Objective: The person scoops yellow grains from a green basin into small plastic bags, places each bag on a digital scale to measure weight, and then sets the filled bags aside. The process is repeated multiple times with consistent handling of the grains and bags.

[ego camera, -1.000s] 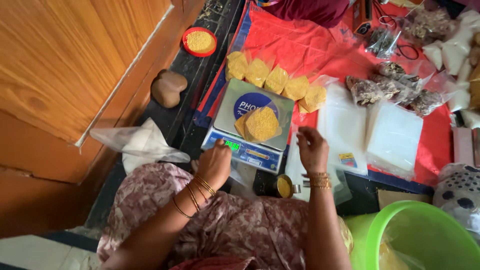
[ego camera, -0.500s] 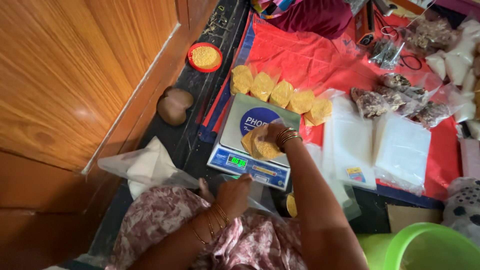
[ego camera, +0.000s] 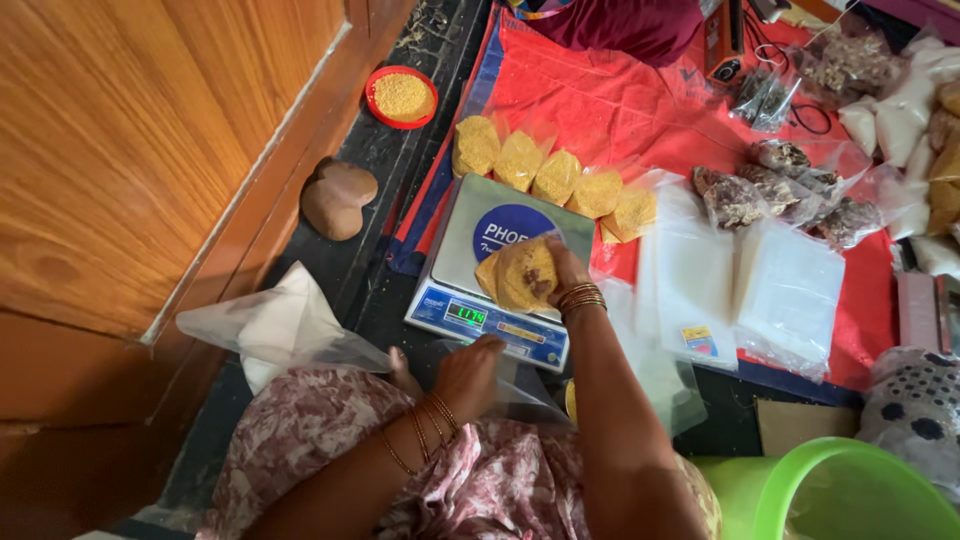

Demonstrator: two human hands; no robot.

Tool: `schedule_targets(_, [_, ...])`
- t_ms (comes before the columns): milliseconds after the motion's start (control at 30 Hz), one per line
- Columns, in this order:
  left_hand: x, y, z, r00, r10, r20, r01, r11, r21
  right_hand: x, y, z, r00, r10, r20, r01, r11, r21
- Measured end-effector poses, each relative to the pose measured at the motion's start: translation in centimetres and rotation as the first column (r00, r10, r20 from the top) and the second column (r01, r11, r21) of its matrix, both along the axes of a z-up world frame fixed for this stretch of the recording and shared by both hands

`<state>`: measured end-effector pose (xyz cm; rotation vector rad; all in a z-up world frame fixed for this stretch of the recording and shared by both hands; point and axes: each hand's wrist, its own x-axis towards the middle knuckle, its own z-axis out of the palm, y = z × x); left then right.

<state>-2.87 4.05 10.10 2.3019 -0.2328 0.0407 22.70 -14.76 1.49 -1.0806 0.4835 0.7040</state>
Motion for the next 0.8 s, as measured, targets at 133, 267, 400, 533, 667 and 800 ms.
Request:
schedule_targets(133, [-0.1, 0.2, -1.3, 0.999, -0.002, -0.043, 0.004, 0.999, 0.034, -0.4, -0.1, 1.1, 0.977, -0.138, -0.165, 0.164, 0.975, 0.152])
schedule_targets(267, [0.4, 0.5, -3.3, 0.997, 0.008, 0.083, -0.01, 1.0, 0.013, -1.4, -0.4, 3.1, 0.993, -0.076, -0.086, 0.105, 0.9, 0.423])
schedule_targets(400, [0.9, 0.2, -5.0, 0.983, 0.058, 0.173, -0.057, 0.998, -0.011, -4.2, -1.3, 6.0, 0.992, -0.094, -0.083, 0.123, 0.87, 0.477])
schedule_targets(533, [0.8, 0.1, -5.0, 0.986, 0.043, 0.162, -0.044, 0.999, 0.002, -9.1, -1.2, 7.5, 0.999, 0.036, -0.012, -0.023, 0.831, 0.555])
schedule_targets(667, [0.5, 0.3, -3.1, 0.998, 0.046, 0.044, -0.046, 0.999, -0.008, -15.1, 0.6, 5.8, 0.993, 0.111, 0.039, -0.116, 0.865, 0.488])
schedule_targets(800, [-0.6, 0.6, -0.9, 0.999, 0.051, -0.02, -0.052, 0.996, -0.078, -20.0, 1.0, 4.0, 0.785, 0.388, 0.482, -0.335, 0.921, -0.197])
